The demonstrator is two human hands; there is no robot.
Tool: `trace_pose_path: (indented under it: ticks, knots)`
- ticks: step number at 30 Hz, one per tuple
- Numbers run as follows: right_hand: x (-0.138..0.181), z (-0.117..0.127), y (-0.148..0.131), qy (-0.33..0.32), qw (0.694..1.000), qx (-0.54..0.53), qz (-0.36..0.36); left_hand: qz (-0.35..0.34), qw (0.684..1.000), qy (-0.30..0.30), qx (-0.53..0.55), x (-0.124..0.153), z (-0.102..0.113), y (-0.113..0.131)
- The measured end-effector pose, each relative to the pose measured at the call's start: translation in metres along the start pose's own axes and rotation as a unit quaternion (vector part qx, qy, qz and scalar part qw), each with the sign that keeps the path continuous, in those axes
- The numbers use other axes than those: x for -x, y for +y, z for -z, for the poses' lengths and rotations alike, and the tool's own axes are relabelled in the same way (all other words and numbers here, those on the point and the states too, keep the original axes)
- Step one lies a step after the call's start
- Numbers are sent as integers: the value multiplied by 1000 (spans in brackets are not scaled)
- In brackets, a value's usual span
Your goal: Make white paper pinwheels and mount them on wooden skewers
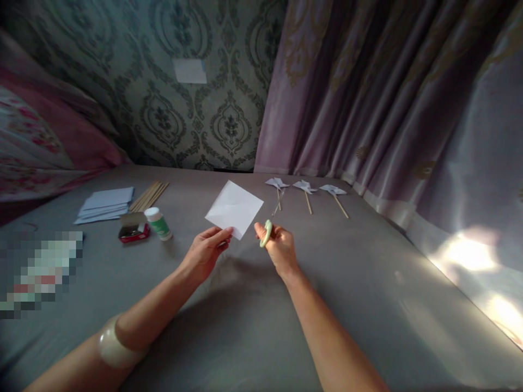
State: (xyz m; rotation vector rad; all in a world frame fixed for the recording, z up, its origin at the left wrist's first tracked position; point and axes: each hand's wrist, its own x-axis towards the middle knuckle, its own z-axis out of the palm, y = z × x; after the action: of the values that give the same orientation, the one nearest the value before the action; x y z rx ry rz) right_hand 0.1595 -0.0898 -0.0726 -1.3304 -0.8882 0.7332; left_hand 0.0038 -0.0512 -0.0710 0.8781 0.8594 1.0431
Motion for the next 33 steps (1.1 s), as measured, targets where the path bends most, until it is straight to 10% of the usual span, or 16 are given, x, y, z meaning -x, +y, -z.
trace_pose_path:
  ticks: [14, 33]
  knots:
    - [28, -7, -18, -363, 912, 193, -7, -66, 994, 31, 88, -2, 11, 34]
    - [30, -6, -16, -345, 918, 194, 0, -7, 995, 19, 95, 5, 2, 25]
